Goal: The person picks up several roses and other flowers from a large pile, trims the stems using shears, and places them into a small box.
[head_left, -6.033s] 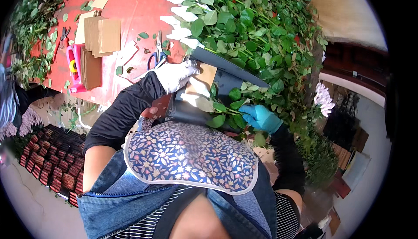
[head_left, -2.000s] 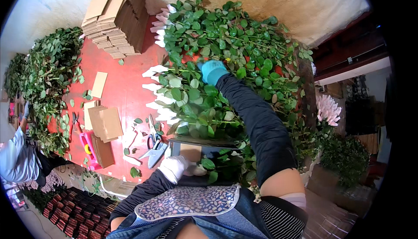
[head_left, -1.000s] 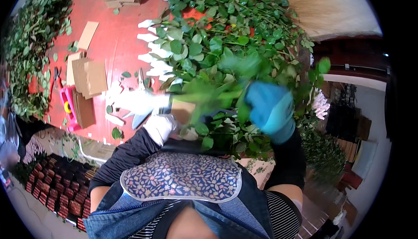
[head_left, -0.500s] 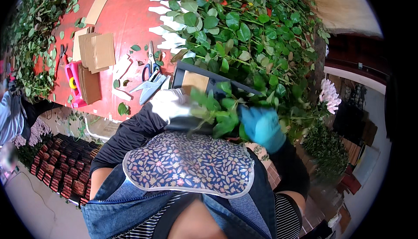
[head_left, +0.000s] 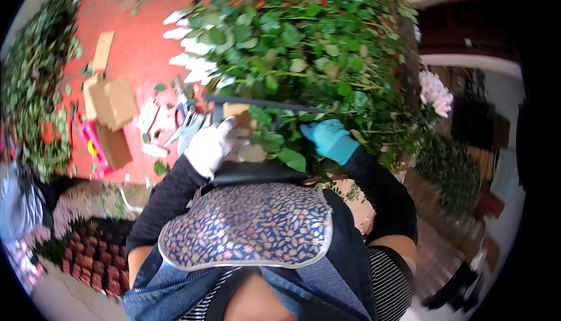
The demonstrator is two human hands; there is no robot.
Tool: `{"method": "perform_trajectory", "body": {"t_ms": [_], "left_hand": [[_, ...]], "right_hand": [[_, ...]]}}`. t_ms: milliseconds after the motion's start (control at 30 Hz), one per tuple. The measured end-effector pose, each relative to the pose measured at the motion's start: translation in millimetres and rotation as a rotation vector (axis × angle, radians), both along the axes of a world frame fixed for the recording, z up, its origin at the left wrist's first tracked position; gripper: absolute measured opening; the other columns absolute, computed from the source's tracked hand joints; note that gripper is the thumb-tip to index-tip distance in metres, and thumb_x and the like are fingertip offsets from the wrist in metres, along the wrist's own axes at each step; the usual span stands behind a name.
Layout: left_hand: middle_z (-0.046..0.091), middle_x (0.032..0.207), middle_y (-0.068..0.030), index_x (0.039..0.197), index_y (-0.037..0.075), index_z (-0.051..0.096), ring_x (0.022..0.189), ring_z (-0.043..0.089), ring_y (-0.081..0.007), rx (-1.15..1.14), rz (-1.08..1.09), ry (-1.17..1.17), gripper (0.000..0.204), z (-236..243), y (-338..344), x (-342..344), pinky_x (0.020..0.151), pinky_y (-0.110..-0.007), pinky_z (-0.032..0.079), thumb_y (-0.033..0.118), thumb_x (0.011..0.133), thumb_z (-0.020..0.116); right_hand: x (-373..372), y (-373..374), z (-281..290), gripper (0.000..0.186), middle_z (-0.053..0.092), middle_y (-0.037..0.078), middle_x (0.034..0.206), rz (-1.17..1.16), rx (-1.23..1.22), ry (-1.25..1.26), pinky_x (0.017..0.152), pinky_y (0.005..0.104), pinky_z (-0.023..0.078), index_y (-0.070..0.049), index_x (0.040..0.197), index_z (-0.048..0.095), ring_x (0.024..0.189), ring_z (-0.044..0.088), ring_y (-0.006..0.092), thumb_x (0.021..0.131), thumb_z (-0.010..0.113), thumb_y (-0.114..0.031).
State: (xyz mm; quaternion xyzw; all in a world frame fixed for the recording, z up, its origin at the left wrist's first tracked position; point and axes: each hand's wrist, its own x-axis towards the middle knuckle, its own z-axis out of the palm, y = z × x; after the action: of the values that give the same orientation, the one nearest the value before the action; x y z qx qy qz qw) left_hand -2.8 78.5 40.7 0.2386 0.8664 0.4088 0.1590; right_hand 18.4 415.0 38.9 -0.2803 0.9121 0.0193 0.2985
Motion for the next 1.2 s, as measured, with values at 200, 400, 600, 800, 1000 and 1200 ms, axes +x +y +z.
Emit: {"method": "perform_trajectory", "body": {"t_ms": [200, 400, 600, 800, 1000, 1200], "left_hand": [[0.064, 0.106, -0.0125, 0.112, 0.013, 0.061, 0.075, 0.065, -0.0315, -0.045, -0.165, 0.249, 0.04, 14.0, 9.5, -7.9, 0.061, -0.039, 0.052, 0.017, 0.074, 0.075], [0.063, 0.106, -0.0149, 0.114, 0.011, 0.059, 0.084, 0.065, -0.0335, -0.217, -0.149, 0.22, 0.045, -7.3, -5.1, 0.9, 0.07, -0.04, 0.054, 0.015, 0.072, 0.074], [0.065, 0.096, -0.0102, 0.11, 0.011, 0.065, 0.076, 0.066, -0.0284, -0.268, -0.164, 0.213, 0.039, -0.6, -0.8, -2.2, 0.061, -0.038, 0.053, 0.021, 0.073, 0.074], [0.065, 0.096, -0.0087, 0.11, 0.014, 0.066, 0.072, 0.066, -0.0289, -0.289, -0.124, 0.19, 0.034, 17.1, -4.0, 0.4, 0.06, -0.038, 0.053, 0.02, 0.078, 0.07], [0.065, 0.103, -0.0123, 0.107, 0.012, 0.067, 0.076, 0.067, -0.0322, -0.238, -0.089, 0.094, 0.029, 21.9, 0.2, -1.5, 0.065, -0.039, 0.054, 0.021, 0.079, 0.07], [0.065, 0.104, -0.0121, 0.11, 0.011, 0.066, 0.08, 0.067, -0.0323, -0.227, -0.07, 0.01, 0.034, 31.7, 4.7, -1.0, 0.068, -0.038, 0.055, 0.019, 0.078, 0.071]], "right_hand": [[-3.9, 0.4, -1.2, 0.033, 0.065, 0.018, 0.091, -0.06, -0.004, -0.114, 0.065, 0.0494, 0.05, -0.009, 0.123, 0.057, 0.078, 0.065, 0.0357, 0.091, 0.049, -0.012], [-6.6, -8.6, 11.0, 0.027, 0.063, 0.019, 0.088, -0.16, -0.016, -0.212, 0.064, 0.0484, 0.05, -0.003, 0.113, 0.057, 0.077, 0.064, 0.0352, 0.086, 0.054, -0.007], [-12.3, -8.6, 59.9, 0.032, 0.063, 0.017, 0.088, -0.222, -0.076, -0.219, 0.064, 0.0472, 0.051, -0.005, 0.113, 0.058, 0.078, 0.064, 0.0359, 0.084, 0.061, -0.017], [-89.8, -15.0, 132.3, 0.03, 0.067, 0.013, 0.088, -0.2, -0.595, 0.536, 0.067, 0.0429, 0.053, -0.006, 0.114, 0.061, 0.076, 0.065, 0.0336, 0.086, 0.065, -0.015], [-134.4, -40.6, 16.4, 0.034, 0.062, 0.011, 0.107, 0.058, -0.077, 0.35, 0.084, 0.0463, 0.049, -0.01, 0.115, 0.058, 0.104, 0.06, 0.0281, 0.084, 0.062, -0.024], [-122.1, -43.4, 43.8, 0.035, 0.065, 0.011, 0.101, -0.027, -0.1, 0.273, 0.077, 0.0446, 0.051, -0.01, 0.117, 0.06, 0.094, 0.063, 0.0294, 0.083, 0.058, -0.019]]}}
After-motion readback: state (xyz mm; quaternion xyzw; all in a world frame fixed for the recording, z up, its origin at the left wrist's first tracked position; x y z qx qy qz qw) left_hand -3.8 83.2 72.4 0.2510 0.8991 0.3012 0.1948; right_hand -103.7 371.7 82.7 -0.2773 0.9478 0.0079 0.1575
